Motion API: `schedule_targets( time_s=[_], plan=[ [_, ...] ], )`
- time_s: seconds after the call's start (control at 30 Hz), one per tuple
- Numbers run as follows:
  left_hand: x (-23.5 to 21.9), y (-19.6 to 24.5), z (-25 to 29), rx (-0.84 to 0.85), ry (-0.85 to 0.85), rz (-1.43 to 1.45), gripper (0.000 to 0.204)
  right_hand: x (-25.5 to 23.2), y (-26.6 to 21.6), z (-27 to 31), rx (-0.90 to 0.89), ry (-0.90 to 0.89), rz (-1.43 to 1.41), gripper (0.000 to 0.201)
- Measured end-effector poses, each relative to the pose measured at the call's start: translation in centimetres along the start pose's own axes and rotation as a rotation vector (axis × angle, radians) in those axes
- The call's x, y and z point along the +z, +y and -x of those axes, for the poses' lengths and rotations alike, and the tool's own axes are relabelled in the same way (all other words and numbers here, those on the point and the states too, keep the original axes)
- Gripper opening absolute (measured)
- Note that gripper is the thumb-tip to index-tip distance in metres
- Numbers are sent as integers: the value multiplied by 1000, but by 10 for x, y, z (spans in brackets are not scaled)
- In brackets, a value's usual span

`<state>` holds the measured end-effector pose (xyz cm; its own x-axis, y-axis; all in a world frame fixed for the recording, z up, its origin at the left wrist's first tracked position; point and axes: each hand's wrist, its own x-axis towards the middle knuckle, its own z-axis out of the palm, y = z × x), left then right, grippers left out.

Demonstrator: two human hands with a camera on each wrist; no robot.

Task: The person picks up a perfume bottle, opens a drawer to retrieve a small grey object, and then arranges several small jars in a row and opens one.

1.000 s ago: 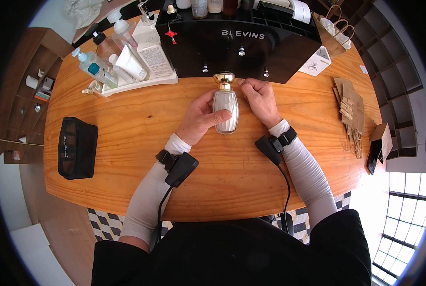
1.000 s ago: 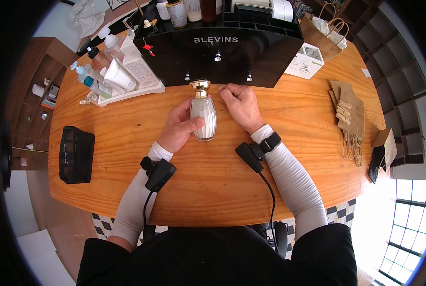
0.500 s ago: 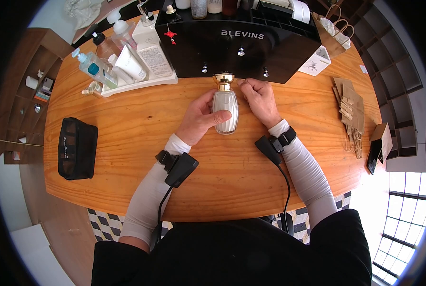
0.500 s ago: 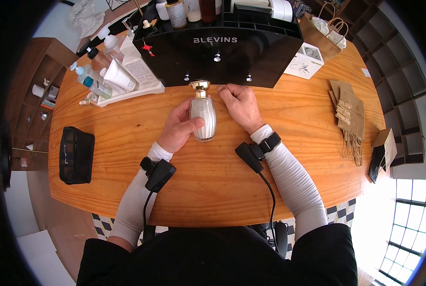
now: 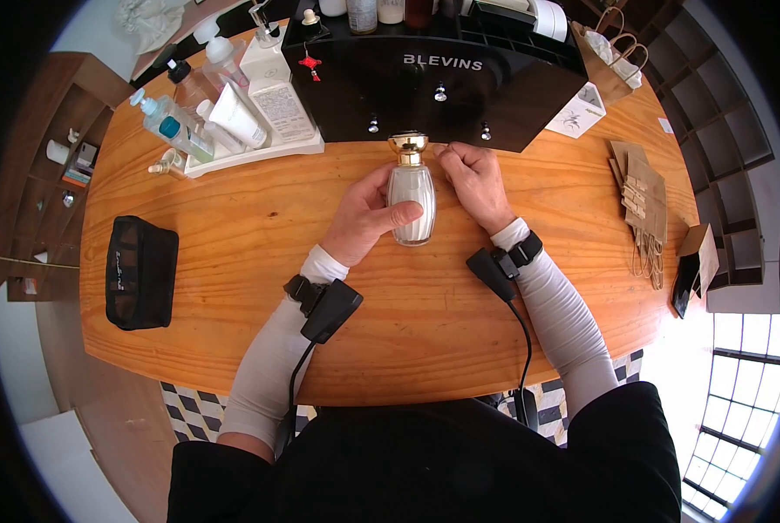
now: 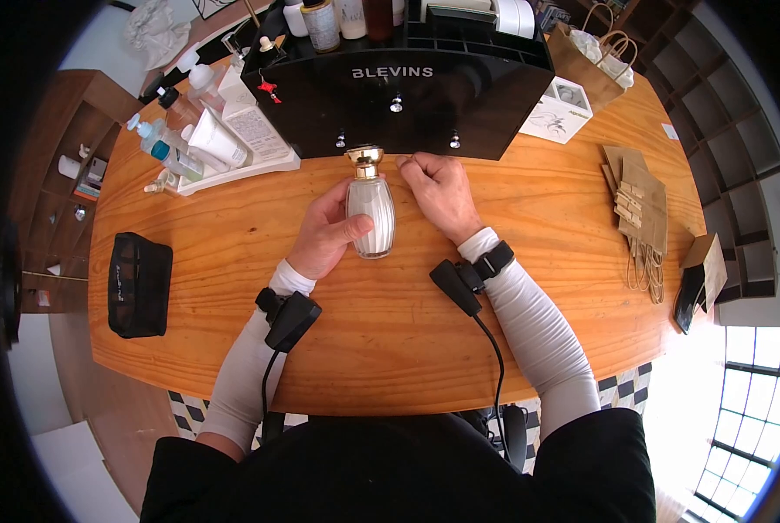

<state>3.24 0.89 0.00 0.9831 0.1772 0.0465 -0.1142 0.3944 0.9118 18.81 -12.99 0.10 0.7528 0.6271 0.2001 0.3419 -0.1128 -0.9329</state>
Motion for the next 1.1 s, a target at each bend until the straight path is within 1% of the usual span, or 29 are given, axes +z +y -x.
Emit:
schedule_targets(
  time_s=[0.83, 1.1],
  plan=[
    [0, 0, 0, 0, -1, -12, 61, 1, 2, -1, -15, 4, -6, 34],
    [-2, -1, 0, -6, -7, -20, 65, 1, 5, -1, -13, 2, 3, 33]
  ],
)
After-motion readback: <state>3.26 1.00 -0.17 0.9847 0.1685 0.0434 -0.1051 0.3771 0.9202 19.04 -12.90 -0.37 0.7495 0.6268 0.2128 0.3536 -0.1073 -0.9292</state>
